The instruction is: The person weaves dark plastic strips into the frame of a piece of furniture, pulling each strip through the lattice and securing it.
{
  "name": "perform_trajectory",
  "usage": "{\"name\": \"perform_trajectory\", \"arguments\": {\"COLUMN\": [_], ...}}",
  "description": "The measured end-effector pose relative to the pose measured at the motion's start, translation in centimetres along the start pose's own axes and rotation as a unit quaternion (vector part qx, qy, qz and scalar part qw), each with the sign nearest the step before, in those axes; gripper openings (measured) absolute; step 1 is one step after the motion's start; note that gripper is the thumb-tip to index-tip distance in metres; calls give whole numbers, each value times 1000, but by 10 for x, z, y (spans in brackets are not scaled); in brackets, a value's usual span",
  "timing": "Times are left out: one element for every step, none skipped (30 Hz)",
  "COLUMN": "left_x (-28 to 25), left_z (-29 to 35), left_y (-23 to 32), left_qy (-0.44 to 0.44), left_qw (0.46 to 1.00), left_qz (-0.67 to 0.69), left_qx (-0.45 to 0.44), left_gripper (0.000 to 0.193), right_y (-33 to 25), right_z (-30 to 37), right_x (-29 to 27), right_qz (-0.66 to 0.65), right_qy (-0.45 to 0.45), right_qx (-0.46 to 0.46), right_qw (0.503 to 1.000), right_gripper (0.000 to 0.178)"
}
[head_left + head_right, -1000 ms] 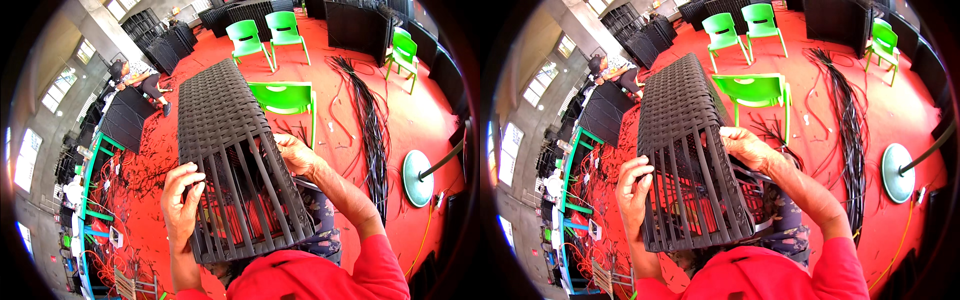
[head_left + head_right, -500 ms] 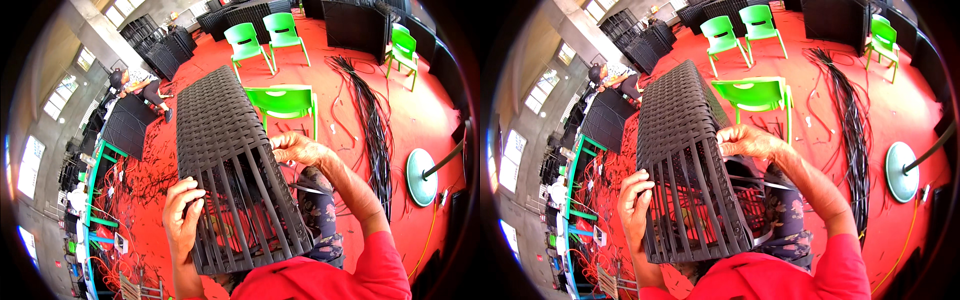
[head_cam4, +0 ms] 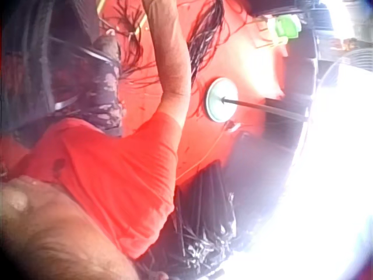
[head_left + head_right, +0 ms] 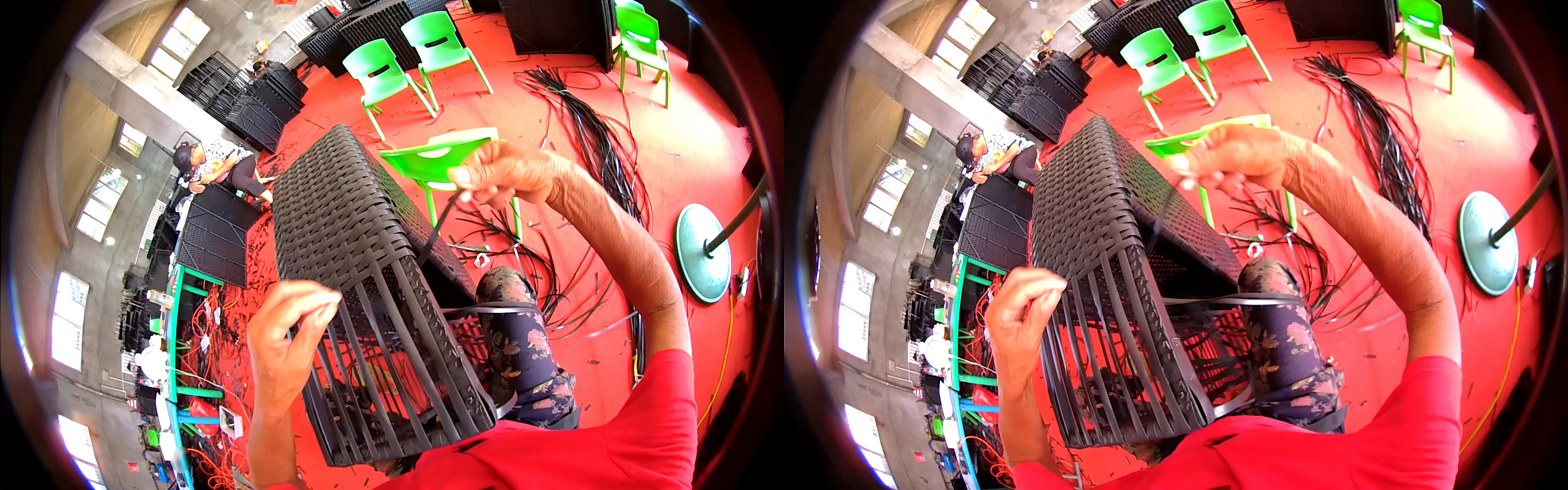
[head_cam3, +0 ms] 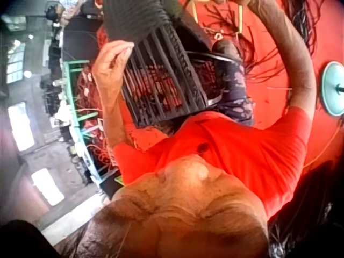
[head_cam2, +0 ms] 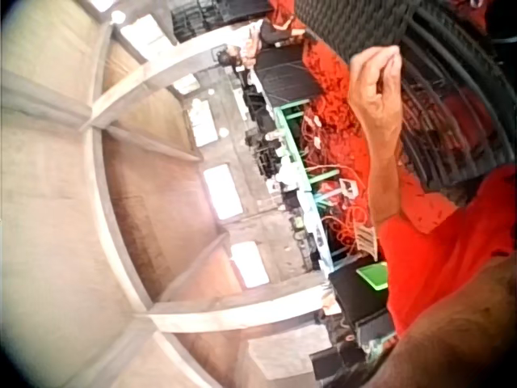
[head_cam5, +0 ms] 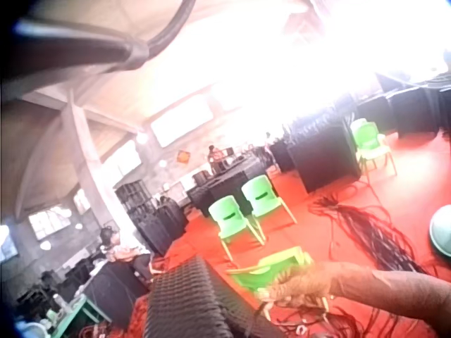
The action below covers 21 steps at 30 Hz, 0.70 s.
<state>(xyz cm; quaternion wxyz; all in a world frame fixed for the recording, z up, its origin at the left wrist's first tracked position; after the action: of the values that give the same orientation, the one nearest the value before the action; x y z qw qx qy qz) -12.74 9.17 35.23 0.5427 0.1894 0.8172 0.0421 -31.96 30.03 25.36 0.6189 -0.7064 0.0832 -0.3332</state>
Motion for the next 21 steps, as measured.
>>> {"name": "perform_trajectory", "arguments": {"left_x": [4,14,25,31,39,47,54,56,56,56,54,54,52,47,43,47,50,50,51,50,49], "left_z": [-13,-26,-38,-47,-53,-58,-60,-68,-68,-68,-64,-63,-64,-61,-55,-52,-48,-48,-47,-47,-47], "left_y": [6,8,8,13,16,18,21,27,21,10,1,-7,-15,-25,-34,-36,-38,-36,-39,-37,-32], "left_qy": [-10,-43,-79,-111,-158,-204,-248,-293,-294,-293,-260,-239,-224,-206,-159,-147,-132,-119,-121,-119,-117], "left_qw": [1000,998,994,988,975,957,927,920,908,894,881,881,867,853,856,845,835,825,814,819,824], "left_qz": [14,42,76,105,148,190,270,254,294,332,385,397,434,469,476,496,512,530,545,541,539], "left_qx": [10,13,-7,-26,-53,-80,-74,-51,-59,-68,-92,-101,-98,-102,-126,-136,-150,-157,-158,-145,-130], "left_gripper": [10,16,18,20,21,22,18,17,17,18,19,23,26,29,36,36,37,38,37,37,38], "right_y": [-16,-26,-33,-42,-48,-51,-53,-54,-53,-52,-49,-44,-33,-13,13,37,74,104,131,163,196], "right_z": [0,2,3,5,5,5,4,1,0,-2,6,16,24,28,31,44,57,81,104,133,165], "right_x": [14,26,39,53,64,70,71,69,64,59,46,28,3,-24,-52,-83,-116,-143,-167,-191,-214], "right_qz": [-42,-2,37,48,58,68,92,116,154,191,241,293,354,407,430,457,378,317,377,451,477], "right_qy": [-20,-26,-32,-54,-75,-96,-110,-122,-119,-114,-95,-69,4,69,140,219,281,386,414,447,486], "right_qx": [-19,-25,-30,-55,-78,-102,-125,-147,-171,-195,-223,-248,-213,-175,-134,-92,-112,-88,-97,-115,-108], "right_qw": [999,999,998,996,992,988,982,975,966,955,940,921,911,894,882,857,875,862,823,764,724], "right_gripper": [35,35,35,34,32,31,30,30,29,29,29,29,29,30,31,31,31,28,27,27,28]}}
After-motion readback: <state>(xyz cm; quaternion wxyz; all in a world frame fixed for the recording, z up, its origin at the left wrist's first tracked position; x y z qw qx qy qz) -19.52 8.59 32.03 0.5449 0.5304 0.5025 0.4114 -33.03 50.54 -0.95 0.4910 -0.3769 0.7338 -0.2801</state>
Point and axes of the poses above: each hand's wrist, its own z-axis away from the middle knuckle, its own x-axis out of the palm, y = z × x, the point moved 3 cm from there along -z, towards the middle knuckle, and after that the axes turned 11 degrees about -z, right-handed, at the moved point
